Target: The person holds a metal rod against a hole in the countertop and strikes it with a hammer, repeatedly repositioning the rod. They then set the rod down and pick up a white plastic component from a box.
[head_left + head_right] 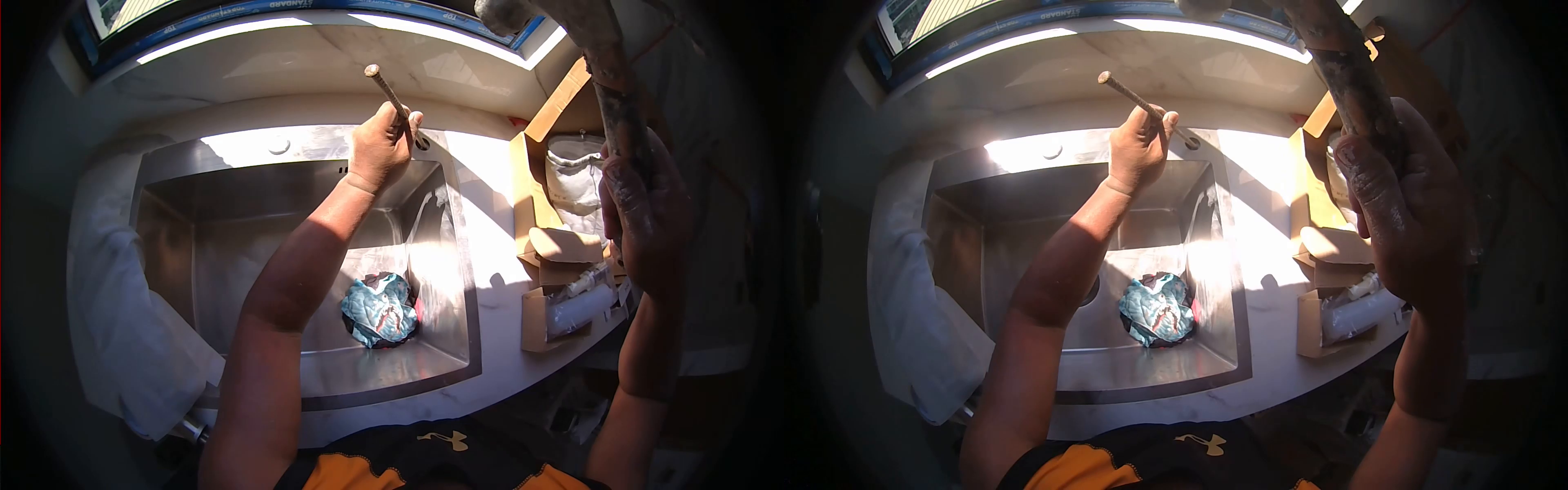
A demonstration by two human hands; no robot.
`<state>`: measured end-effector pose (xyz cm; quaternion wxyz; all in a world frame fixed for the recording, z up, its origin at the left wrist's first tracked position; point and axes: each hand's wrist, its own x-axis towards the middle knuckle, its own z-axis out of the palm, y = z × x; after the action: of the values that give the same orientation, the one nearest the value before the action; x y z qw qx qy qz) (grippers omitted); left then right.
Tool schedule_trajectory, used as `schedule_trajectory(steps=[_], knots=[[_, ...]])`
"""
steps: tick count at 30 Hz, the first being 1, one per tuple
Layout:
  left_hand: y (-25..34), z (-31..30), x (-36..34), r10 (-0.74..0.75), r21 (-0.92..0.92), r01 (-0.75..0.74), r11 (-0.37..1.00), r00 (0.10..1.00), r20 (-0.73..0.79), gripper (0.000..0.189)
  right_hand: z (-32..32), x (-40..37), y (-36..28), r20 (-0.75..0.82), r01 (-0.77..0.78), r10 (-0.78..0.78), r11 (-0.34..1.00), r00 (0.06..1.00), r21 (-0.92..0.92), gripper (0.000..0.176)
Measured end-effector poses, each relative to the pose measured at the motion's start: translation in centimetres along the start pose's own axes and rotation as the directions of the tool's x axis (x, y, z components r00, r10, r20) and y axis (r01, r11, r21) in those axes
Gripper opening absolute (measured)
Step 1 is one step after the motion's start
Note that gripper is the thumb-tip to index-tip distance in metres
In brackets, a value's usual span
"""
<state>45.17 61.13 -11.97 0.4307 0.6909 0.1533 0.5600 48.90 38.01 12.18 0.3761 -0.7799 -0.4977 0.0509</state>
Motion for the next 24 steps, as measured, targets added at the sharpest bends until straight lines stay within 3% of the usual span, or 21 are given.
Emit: schedule_trajectory(steps=[5, 7, 17, 24], knots=[[0.1, 0.1, 0.5, -0.002, -0.014, 0.002, 1.000, 1.000, -0.015, 0.016, 0.1, 0.0, 0.6, 0.026, 0.033, -0.032, 0.999, 0.999, -0.039, 0.017], [0.1, 0.2, 0.6, -0.005, -0.008, 0.005, 1.000, 1.000, 0.003, 0.016, 0.4, 0.0, 1.0, -0.006, 0.049, -0.050, 0.994, 0.999, -0.099, 0.026], [0.2, 0.6, 1.3, -0.021, 0.038, 0.020, 0.999, 0.999, 0.029, 0.015, 0.3, 0.5, 1.3, 0.052, 0.126, -0.121, 0.987, 0.991, -0.104, 0.024], [0.8, 1.1, 1.9, 0.084, 0.204, -0.115, 0.972, 0.984, 0.154, 0.017, 0.6, 2.2, -1.1, 0.091, 0.165, -0.148, 0.960, 0.985, -0.228, 0.022]])
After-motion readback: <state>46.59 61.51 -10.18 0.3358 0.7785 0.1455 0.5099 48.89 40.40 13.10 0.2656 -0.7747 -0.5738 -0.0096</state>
